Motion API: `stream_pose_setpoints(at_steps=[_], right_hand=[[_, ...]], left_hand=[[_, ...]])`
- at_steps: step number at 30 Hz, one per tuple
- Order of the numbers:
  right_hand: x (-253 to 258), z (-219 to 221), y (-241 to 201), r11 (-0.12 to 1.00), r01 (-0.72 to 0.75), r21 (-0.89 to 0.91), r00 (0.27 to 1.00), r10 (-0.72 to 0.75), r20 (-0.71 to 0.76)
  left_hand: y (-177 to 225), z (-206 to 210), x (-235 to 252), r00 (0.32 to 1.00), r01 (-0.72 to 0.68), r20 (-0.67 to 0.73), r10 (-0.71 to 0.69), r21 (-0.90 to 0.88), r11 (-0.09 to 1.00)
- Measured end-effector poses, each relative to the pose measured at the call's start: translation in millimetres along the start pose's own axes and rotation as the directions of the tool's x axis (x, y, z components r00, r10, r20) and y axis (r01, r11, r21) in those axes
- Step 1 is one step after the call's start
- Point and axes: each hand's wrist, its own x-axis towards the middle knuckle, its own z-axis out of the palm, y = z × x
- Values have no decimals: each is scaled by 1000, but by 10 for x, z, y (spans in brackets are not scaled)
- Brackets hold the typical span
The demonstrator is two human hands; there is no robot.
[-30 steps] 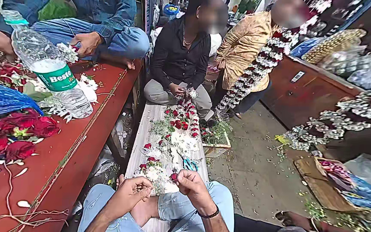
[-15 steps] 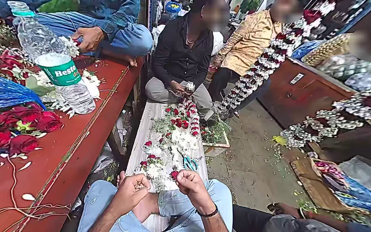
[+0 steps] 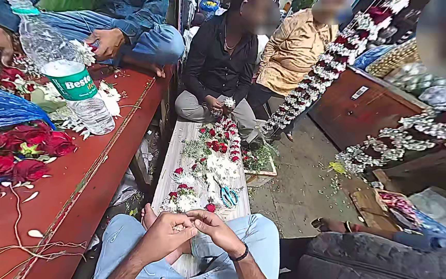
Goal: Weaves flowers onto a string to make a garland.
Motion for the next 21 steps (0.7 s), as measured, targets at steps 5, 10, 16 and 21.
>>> stream_pose_setpoints(at_steps=[5, 10, 16, 21], right_hand=[[77, 160, -154, 983, 142, 113, 989, -136, -58], [61, 141, -266, 980, 192, 58, 968, -179, -178], [64, 86, -259, 968, 196, 155, 960, -158, -230], [35, 69, -215, 965, 189, 181, 960, -143, -240]], left_hand=[[38, -33, 37, 997, 43, -71, -38, 67, 997], [79, -80, 27, 988, 131, -57, -142, -162, 978], [6, -69, 19, 989, 150, 57, -139, -474, 868], [13, -57, 39, 986, 163, 54, -157, -491, 856]])
